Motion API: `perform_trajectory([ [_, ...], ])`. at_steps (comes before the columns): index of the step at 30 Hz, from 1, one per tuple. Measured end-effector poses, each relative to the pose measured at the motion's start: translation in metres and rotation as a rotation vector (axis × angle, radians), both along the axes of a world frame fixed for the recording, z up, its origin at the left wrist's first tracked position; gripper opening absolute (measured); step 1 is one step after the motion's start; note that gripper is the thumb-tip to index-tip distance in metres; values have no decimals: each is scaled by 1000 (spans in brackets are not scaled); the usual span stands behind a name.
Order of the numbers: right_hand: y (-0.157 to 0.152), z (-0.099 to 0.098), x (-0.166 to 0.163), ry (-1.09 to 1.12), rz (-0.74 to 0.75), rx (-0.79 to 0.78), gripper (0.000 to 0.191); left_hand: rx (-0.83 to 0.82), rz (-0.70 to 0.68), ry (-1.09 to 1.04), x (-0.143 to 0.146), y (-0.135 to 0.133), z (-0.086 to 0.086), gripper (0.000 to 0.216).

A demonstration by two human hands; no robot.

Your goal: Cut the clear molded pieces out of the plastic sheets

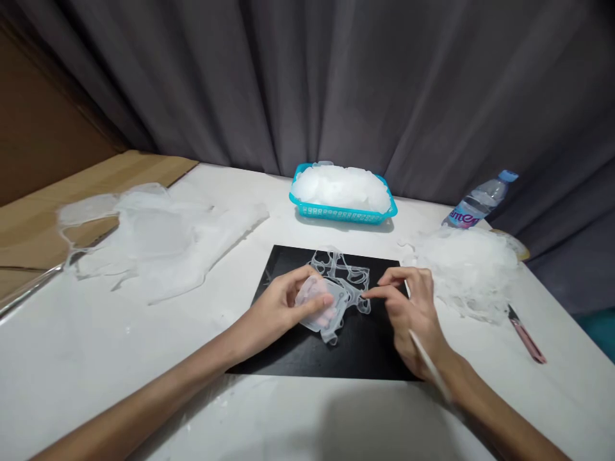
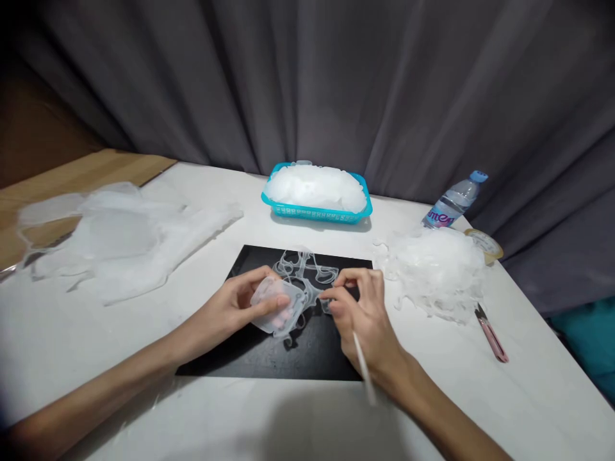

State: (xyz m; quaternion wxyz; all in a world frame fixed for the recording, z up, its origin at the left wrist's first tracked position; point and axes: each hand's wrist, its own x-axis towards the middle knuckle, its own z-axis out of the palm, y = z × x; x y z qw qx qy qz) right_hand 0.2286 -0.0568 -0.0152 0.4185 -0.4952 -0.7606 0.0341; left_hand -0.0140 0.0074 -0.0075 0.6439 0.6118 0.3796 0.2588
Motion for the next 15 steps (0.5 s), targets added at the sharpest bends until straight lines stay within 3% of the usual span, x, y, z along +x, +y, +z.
perform_trajectory([
  [4,-6,-12,-15,-11,139,-35,22,-96,36,-76,3,-2,-3,41],
  [7,-11,-15,-24,56,106,-139,9,-154,73,-108,6,-5,-3,48],
  [10,-11,-17,-25,109,53,-262,20,-217,67,-125,8,-7,-4,44],
  [15,-7,-18,-18,175,124,-338,21,-188,67,-101,10,-8,-10,41],
])
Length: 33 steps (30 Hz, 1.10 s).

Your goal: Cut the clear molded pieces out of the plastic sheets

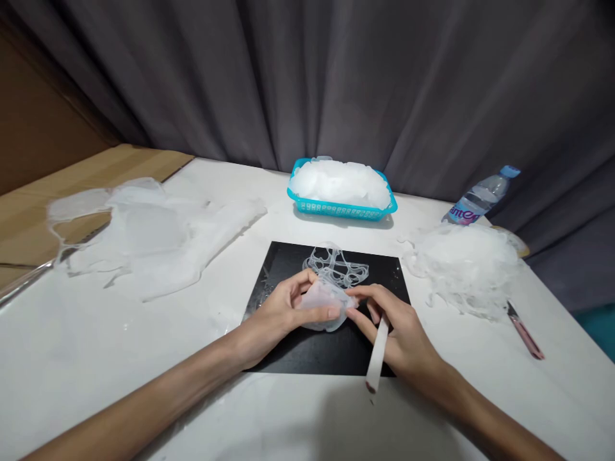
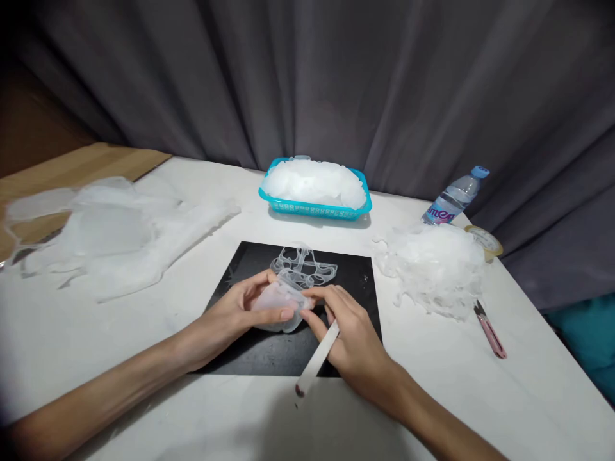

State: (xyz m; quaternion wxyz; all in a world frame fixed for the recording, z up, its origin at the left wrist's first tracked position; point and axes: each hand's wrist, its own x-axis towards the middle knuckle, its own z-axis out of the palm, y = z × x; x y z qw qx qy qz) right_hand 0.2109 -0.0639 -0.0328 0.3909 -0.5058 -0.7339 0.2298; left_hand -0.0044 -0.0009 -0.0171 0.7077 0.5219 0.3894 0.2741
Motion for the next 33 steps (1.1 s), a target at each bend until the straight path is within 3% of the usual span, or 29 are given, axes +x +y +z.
perform_trajectory([
  [10,0,7,1,29,-11,-47,13,36,-28,-33,2,-2,-15,38],
  [22,2,1,7,-127,99,-56,34,-7,-41,-35,3,-4,-11,39],
  [28,35,-3,45,-152,-242,156,21,-93,-232,74,-7,2,-1,34],
  [33,33,16,48,-236,-21,80,19,-12,-238,88,-11,7,5,31],
])
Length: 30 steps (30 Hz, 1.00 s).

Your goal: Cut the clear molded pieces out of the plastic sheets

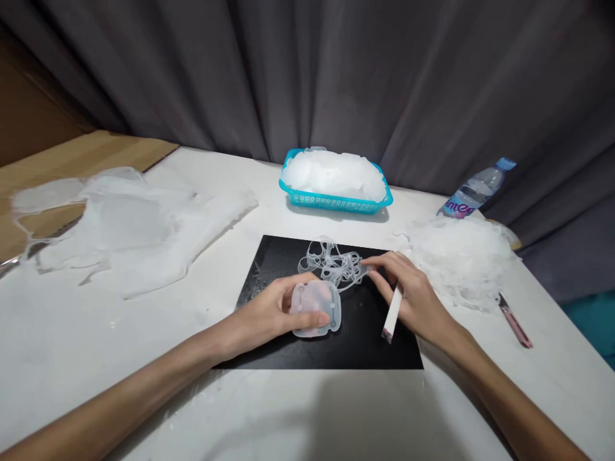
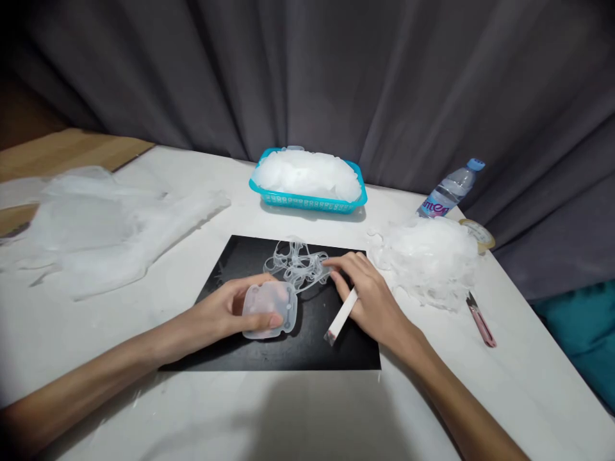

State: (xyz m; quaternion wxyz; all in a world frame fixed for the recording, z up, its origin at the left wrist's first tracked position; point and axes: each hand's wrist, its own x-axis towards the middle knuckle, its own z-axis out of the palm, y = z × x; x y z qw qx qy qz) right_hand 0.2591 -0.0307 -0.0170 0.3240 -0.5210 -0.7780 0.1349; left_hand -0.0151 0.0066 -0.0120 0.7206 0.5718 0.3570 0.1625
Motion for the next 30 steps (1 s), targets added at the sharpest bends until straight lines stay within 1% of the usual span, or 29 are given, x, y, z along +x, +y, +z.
perform_trajectory([
  [2,-4,5,-2,-51,75,-77,18,60,-14,24,0,1,1,33],
  [5,-8,5,-4,-54,85,-148,16,112,-40,31,2,0,1,31],
  [7,-10,4,-8,11,88,-172,16,114,-41,28,3,-1,-1,29],
  [11,-16,1,-22,149,208,-294,13,142,9,34,3,-1,-5,29],
  [13,-19,1,-30,210,222,-334,9,167,14,39,4,-1,-6,31],
  [18,-23,-1,-38,322,173,-337,16,201,31,58,5,-1,-9,31],
  [20,-23,-1,-40,342,153,-345,16,216,43,65,5,-3,-10,31],
  [24,-25,-2,-40,358,95,-359,13,244,52,79,6,-5,-9,32],
  [27,-27,-3,-41,346,93,-363,12,252,64,82,8,-6,-7,32],
  [29,-29,-5,-44,311,105,-334,9,261,60,86,9,-6,-7,32],
  [30,-30,-6,-45,284,115,-294,7,260,54,87,9,-6,-6,32],
])
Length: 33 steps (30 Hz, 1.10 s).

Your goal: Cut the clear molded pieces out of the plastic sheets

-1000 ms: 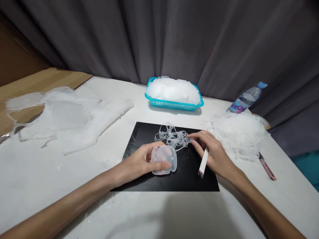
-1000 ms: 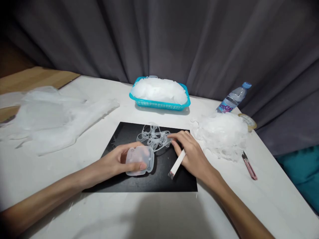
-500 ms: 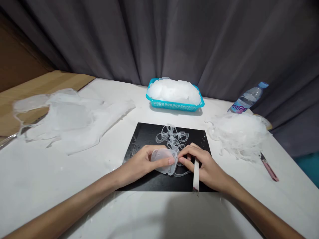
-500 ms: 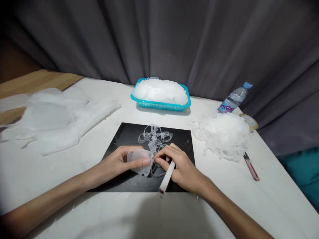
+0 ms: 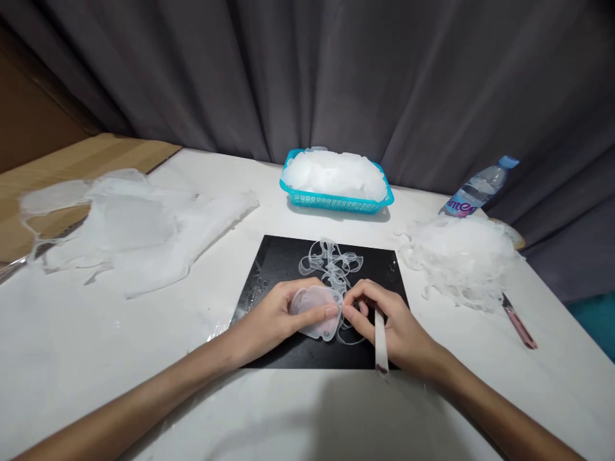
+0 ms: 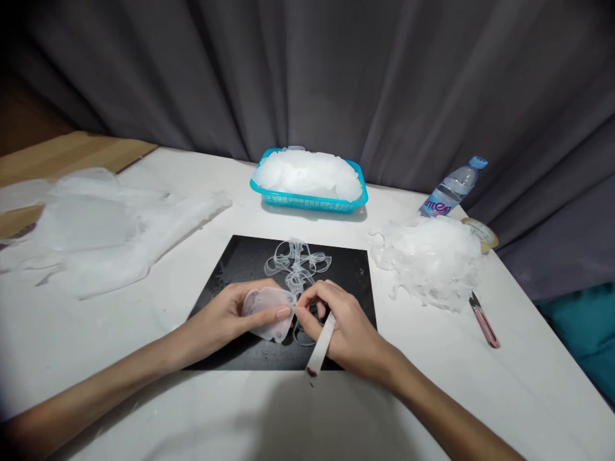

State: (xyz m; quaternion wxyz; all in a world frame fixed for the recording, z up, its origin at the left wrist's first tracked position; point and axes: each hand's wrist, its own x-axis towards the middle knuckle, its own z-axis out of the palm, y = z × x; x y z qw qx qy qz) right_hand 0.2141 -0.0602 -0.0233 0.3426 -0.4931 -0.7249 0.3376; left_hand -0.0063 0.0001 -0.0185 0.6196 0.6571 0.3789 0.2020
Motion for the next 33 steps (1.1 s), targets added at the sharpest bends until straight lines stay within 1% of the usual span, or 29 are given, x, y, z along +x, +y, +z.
perform_trajectory([
  [2,3,-4,1,-77,-5,123,8,-33,-30,-6,0,-2,1,34],
  [3,7,-6,5,-127,-46,195,9,-69,-64,-3,-1,-3,1,36],
  [4,13,-8,12,-180,-119,262,10,-114,-109,11,-2,-4,2,38],
  [5,19,-9,22,-225,-222,311,11,-158,-161,36,-4,-5,3,40],
  [6,27,-9,35,-259,-357,356,11,-193,-209,68,-5,-7,4,41],
  [8,41,-7,64,-263,-559,336,9,-214,-272,120,-8,-7,5,42],
  [9,47,-6,77,-261,-612,305,9,-203,-280,124,-9,-7,6,41],
  [10,51,-4,89,-268,-634,282,12,-183,-277,115,-10,-6,6,41],
  [11,54,-3,96,-284,-640,281,14,-163,-270,99,-10,-4,6,39],
  [13,56,-4,100,-332,-597,327,16,-144,-249,63,-10,0,7,37],
  [16,52,-13,85,-387,-485,393,16,-154,-229,36,-9,4,7,35],
  [19,49,-25,65,-463,-363,369,40,-183,-238,6,-7,4,7,32],
  [20,49,-29,61,-501,-318,368,43,-191,-240,-4,-7,3,7,32],
  [21,49,-32,58,-539,-280,376,42,-198,-240,-14,-6,2,7,31],
  [23,50,-36,55,-620,-244,408,29,-203,-235,-31,-6,0,8,30],
  [24,50,-37,55,-657,-246,425,24,-204,-233,-39,-5,-1,9,29],
  [26,51,-36,56,-700,-259,461,19,-213,-231,-55,-5,-1,11,28],
  [27,51,-35,58,-694,-265,479,18,-218,-230,-59,-5,-1,12,27],
  [29,52,-27,62,-616,-310,507,15,-227,-226,-64,-5,-1,14,27],
  [31,53,-16,71,-482,-437,533,12,-238,-223,-79,-5,0,15,26],
  [33,55,-1,88,-340,-620,563,15,-250,-211,-103,-6,0,15,26],
])
